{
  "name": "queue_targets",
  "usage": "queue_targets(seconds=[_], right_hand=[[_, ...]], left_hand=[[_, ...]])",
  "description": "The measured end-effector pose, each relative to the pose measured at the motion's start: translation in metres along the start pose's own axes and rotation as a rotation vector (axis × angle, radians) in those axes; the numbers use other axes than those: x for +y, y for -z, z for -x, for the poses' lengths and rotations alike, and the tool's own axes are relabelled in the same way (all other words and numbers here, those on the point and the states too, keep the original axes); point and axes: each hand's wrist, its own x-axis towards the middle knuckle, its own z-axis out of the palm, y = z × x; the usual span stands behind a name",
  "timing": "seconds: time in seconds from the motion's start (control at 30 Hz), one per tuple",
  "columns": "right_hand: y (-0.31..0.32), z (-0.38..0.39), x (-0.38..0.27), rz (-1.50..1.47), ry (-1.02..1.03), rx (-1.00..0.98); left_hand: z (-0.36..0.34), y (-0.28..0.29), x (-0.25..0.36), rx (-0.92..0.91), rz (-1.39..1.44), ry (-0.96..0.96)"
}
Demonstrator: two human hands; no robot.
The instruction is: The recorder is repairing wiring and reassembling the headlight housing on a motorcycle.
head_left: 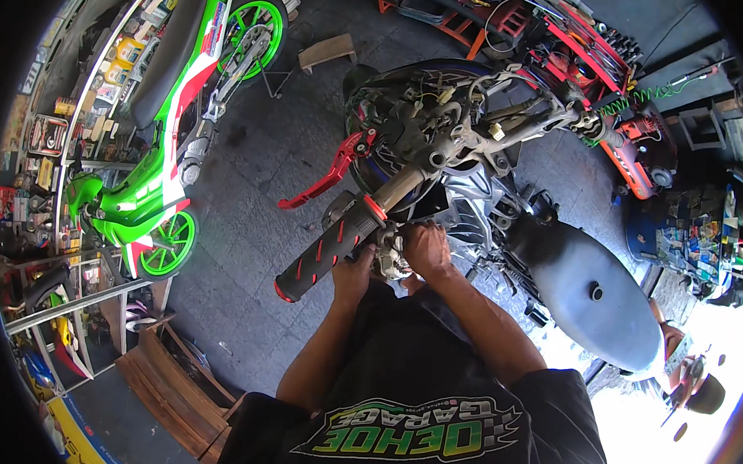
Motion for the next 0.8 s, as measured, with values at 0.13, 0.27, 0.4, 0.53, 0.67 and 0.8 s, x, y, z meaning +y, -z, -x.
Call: queue_targets(seconds=[0.13,0.27,0.4,0.53,0.67,0.8], right_hand=[[0.005,-0.005,-0.006,-0.001,0.022,-0.028],[0.003,-0.003,-0.003,-0.028,-0.037,0.015],[-0.002,-0.002,-0.002,-0.199,-0.034,0.046],[-0.002,-0.003,-0.004,-0.091,0.0,0.038],[-0.008,-0.007,0.001,-0.042,0.038,0.018],[-0.014,-0.006,0.0,-0.055,0.017,0.038]], left_hand=[[-0.002,0.002,-0.014,0.02,-0.011,-0.029],[-0.002,0.001,-0.01,-0.024,0.001,-0.003],[-0.003,0.003,-0.012,-0.024,0.046,0.021],[-0.006,0.002,-0.008,-0.056,0.179,0.155],[-0.008,0.004,-0.01,-0.067,0.182,0.189],[-0.009,0.005,-0.016,-0.092,0.125,0.169]])
